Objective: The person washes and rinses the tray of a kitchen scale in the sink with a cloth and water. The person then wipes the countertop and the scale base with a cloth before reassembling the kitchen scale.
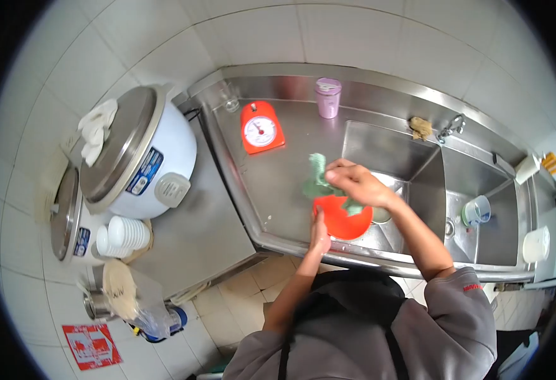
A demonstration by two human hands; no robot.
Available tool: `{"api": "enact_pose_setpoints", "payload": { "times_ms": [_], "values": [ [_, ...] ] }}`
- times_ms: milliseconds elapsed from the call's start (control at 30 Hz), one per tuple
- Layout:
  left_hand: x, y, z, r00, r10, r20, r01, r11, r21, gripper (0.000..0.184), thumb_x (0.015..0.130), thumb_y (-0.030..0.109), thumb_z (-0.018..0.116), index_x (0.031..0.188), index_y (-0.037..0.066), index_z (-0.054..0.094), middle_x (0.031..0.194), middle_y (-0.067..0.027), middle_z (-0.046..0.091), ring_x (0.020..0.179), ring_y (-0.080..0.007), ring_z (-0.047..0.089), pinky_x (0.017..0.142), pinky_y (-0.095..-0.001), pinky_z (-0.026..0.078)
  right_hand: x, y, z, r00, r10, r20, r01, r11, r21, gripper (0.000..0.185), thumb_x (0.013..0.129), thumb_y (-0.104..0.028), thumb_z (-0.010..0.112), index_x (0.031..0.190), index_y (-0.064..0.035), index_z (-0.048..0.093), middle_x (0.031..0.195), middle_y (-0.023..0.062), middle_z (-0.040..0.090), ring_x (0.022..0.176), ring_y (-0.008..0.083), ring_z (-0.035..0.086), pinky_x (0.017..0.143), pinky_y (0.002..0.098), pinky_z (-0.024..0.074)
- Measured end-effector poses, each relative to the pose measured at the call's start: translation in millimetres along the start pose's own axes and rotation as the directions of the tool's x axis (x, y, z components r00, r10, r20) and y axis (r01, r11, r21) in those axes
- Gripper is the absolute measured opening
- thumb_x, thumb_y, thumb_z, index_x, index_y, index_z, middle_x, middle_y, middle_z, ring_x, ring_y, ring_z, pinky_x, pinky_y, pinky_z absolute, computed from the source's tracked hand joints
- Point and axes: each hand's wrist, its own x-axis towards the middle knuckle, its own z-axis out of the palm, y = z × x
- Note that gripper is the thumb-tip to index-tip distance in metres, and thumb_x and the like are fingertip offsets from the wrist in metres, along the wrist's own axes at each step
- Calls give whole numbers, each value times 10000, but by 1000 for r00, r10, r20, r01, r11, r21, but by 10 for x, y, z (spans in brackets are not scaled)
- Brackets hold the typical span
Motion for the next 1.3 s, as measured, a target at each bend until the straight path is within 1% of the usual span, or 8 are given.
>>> {"api": "enact_pose_setpoints", "payload": {
  "times_ms": [67, 267, 333, 400, 533, 800, 1100, 1300],
  "values": [
    [-49, 184, 182, 1000, -4, 16, 4, 1000, 5, 512, 904, 387, 390, 1295, 77, 275, 1278, -83, 378, 1153, -188, 395, 938, -357, 356, -141, 257, -250, 981, 194, -18, -186, 957, 223, 290, 785, -284, 562, 892, -24, 633, 906, 176, 554, 895, 316, 536, 808, 352, 413],
    [21, 282, 385, 999, -46, -8, 47, 977, 210, 504, 908, 370, 383, 1300, 76, 264, 1293, -89, 363, 1180, -213, 379, 954, -387, 353, -509, 683, -394, 929, 225, -295, -330, 864, -380, 236, 666, -66, 606, 891, -1, 629, 988, 191, 540, 865, 302, 569, 758, 359, 462],
    [24, 197, 439, 998, -58, 7, 55, 974, 220, 518, 911, 393, 358, 1304, 71, 258, 1301, -87, 352, 1184, -214, 374, 960, -384, 346, -492, 286, -470, 883, 467, -41, -465, 884, 42, 317, 764, -140, 608, 1036, 19, 571, 1032, 185, 546, 947, 313, 556, 799, 379, 456],
    [39, 105, 491, 996, -86, 19, 81, 979, 188, 540, 914, 418, 320, 1319, 73, 235, 1327, -90, 318, 1211, -216, 337, 977, -378, 322, -458, 560, -345, 998, -34, -53, 25, 986, -162, 398, 864, -256, 482, 1171, -3, 478, 1206, 189, 457, 1136, 342, 424, 946, 432, 342],
    [59, 84, 559, 996, -76, 42, 62, 960, 275, 598, 915, 460, 254, 1348, 56, 174, 1376, -100, 239, 1265, -216, 241, 1022, -364, 238, -519, 1086, 101, 999, 30, -19, -35, 905, -424, 511, 919, -366, 252, 1343, -80, 247, 1415, 140, 148, 1297, 365, 110, 1036, 492, 115],
    [61, 251, 802, 969, 215, 122, -246, 796, 552, 546, 929, 401, 293, 1225, -55, 335, 1185, -147, 426, 1107, -192, 380, 943, -315, 290, -193, 1077, 15, 850, -338, -403, 70, 832, -551, 521, 839, -149, 474, 1310, -31, 284, 1377, 164, 240, 1249, 370, 248, 1005, 458, 233],
    [155, 484, 806, 958, 280, 62, -262, 769, 582, 533, 930, 369, 320, 1252, -55, 312, 1254, -170, 392, 1140, -227, 406, 964, -345, 310, -499, 2040, -808, 692, -4, -721, -514, 698, -498, 340, 812, -174, 512, 1123, -57, 438, 899, 162, 505, 745, 347, 562, 608, 426, 476],
    [293, 341, 932, 977, 165, 134, -209, 864, 459, 545, 927, 377, 324, 1263, -51, 294, 1258, -172, 388, 1145, -228, 403, 949, -339, 331, -352, 1299, -657, 840, -175, -513, -77, 899, -432, 428, 878, -272, 437, 1272, -125, 354, 1277, 178, 361, 1164, 359, 342, 954, 456, 285]
  ]
}}
